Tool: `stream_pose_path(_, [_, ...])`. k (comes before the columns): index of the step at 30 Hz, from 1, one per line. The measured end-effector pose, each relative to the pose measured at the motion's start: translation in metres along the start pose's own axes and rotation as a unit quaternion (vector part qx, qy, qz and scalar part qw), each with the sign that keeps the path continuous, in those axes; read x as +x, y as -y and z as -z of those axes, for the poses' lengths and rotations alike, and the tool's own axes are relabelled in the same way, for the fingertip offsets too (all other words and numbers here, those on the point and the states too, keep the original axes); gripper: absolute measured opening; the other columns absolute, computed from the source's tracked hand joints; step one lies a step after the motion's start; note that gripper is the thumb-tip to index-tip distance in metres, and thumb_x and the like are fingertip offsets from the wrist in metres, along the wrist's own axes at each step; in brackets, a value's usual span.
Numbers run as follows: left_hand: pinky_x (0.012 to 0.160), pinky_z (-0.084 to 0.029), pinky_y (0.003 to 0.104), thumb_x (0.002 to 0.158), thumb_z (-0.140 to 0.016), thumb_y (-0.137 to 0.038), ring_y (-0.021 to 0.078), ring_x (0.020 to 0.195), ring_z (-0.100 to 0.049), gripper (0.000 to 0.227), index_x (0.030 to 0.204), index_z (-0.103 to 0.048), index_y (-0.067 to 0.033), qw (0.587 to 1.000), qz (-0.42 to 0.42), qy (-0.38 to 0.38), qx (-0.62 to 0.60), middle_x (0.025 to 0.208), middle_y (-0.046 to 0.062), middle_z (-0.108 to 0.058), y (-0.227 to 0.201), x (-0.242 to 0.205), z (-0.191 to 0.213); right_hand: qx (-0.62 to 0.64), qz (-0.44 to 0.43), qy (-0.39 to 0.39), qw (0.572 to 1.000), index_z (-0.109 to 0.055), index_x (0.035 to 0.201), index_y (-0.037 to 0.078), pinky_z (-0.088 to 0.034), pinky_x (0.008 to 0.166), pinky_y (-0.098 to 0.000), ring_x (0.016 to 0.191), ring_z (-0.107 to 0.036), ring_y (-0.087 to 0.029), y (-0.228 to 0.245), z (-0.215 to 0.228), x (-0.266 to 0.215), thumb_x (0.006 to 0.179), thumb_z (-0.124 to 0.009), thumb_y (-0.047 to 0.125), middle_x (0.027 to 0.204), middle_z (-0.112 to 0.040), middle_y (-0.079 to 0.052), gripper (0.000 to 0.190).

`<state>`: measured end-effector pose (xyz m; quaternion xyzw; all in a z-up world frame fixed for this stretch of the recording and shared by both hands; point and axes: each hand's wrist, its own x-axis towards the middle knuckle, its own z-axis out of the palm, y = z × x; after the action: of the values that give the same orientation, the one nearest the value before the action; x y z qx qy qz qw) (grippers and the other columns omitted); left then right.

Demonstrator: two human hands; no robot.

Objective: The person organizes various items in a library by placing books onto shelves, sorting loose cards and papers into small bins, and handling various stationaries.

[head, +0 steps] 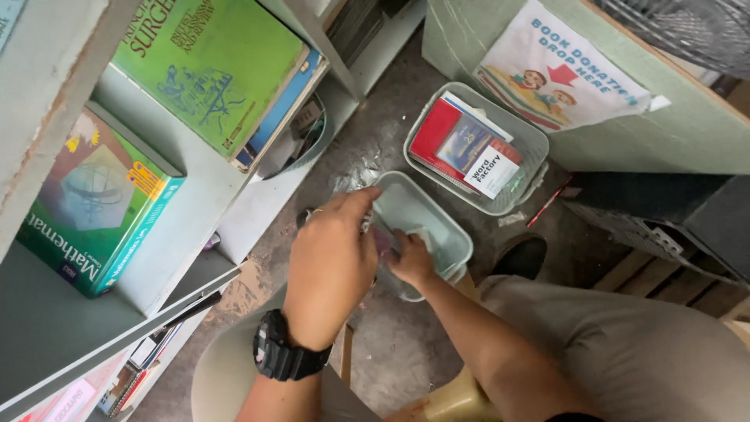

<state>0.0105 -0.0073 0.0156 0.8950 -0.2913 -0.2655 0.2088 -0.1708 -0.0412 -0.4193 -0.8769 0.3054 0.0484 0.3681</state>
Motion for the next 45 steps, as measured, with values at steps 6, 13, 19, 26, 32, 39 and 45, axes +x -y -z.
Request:
stream_pose_path(6, [0.089, -0.061, 0.058, 0.089, -0.065, -0.001, 0.0499, 0.108, -0.074, 0.054, 0.142, -0.072, -0.0109, 1.000, 0.005, -0.016, -0.001, 0.114, 0.020, -0.079, 0.012, -0.003, 0.000, 0.192, -0.140, 0.230, 0.944, -0.052, 0.166, 0.028, -0.053, 0.118, -0.0540, 0.141, -0.063, -0.040, 0.025, 0.043, -0.004, 0.107, -0.049, 0.069, 0.151, -0.066, -0.018, 0.072])
stream_pose_path(13, [0.089, -0.061, 0.058, 0.090, -0.066, -0.002, 0.0490, 0.107, -0.075, 0.052, 0.141, -0.072, -0.0127, 1.000, 0.005, -0.009, 0.002, 0.112, 0.019, -0.080, 0.012, -0.004, 0.006, 0.168, -0.235, 0.212, 0.934, -0.041, 0.173, 0.030, -0.046, 0.123, -0.0594, 0.151, -0.051, -0.047, 0.017, 0.033, 0.015, 0.096, -0.063, 0.060, 0.164, -0.050, -0.027, 0.085])
stream_pose_path(19, [0.087, -0.062, 0.058, 0.087, -0.067, -0.003, 0.0490, 0.105, -0.075, 0.055, 0.141, -0.072, -0.0135, 1.000, -0.008, -0.005, 0.011, 0.115, 0.018, -0.079, 0.017, -0.002, 0.000, 0.216, -0.238, 0.152, 0.935, -0.013, 0.179, 0.017, -0.037, 0.128, -0.0650, 0.159, -0.034, -0.057, 0.037, 0.040, 0.002, 0.076, -0.089, 0.047, 0.171, -0.022, -0.036, 0.131])
stream_pose_path(26, [0.085, -0.063, 0.055, 0.089, -0.065, 0.000, 0.0473, 0.103, -0.077, 0.052, 0.140, -0.073, -0.0099, 1.000, -0.020, -0.015, 0.001, 0.115, 0.018, -0.078, 0.017, -0.001, -0.002, 0.117, -0.171, 0.128, 0.970, -0.022, 0.174, 0.015, -0.044, 0.120, -0.0665, 0.151, -0.043, -0.058, 0.053, 0.065, -0.003, 0.077, -0.091, 0.052, 0.158, -0.036, -0.033, 0.125])
stream_pose_path(32, [0.083, -0.064, 0.055, 0.088, -0.067, -0.002, 0.0454, 0.101, -0.078, 0.051, 0.138, -0.072, -0.0105, 0.999, -0.034, -0.025, 0.004, 0.111, 0.016, -0.077, 0.018, -0.007, -0.005, 0.053, 0.025, 0.194, 0.979, -0.076, 0.135, 0.009, -0.056, 0.110, -0.0581, 0.125, -0.073, -0.045, -0.054, -0.027, 0.020, 0.084, -0.077, 0.058, 0.124, -0.080, -0.021, 0.071])
stream_pose_path(39, [0.082, -0.063, 0.056, 0.086, -0.063, 0.000, 0.0472, 0.098, -0.076, 0.053, 0.138, -0.072, -0.0095, 0.999, -0.025, -0.017, 0.012, 0.108, 0.018, -0.077, 0.025, -0.006, -0.007, 0.079, -0.017, 0.258, 0.963, -0.071, 0.142, 0.013, -0.054, 0.113, -0.0581, 0.132, -0.068, -0.045, -0.049, -0.027, 0.038, 0.090, -0.070, 0.052, 0.134, -0.075, -0.021, 0.066])
stream_pose_path(45, [0.083, -0.063, 0.056, 0.084, -0.071, -0.001, 0.0487, 0.100, -0.075, 0.056, 0.140, -0.070, -0.0057, 0.999, -0.032, 0.010, 0.010, 0.113, 0.021, -0.076, 0.012, -0.003, -0.003, 0.112, -0.067, 0.296, 0.946, -0.067, 0.148, 0.016, -0.052, 0.115, -0.0581, 0.137, -0.064, -0.045, -0.030, -0.035, 0.041, 0.095, -0.063, 0.047, 0.142, -0.070, -0.021, 0.062])
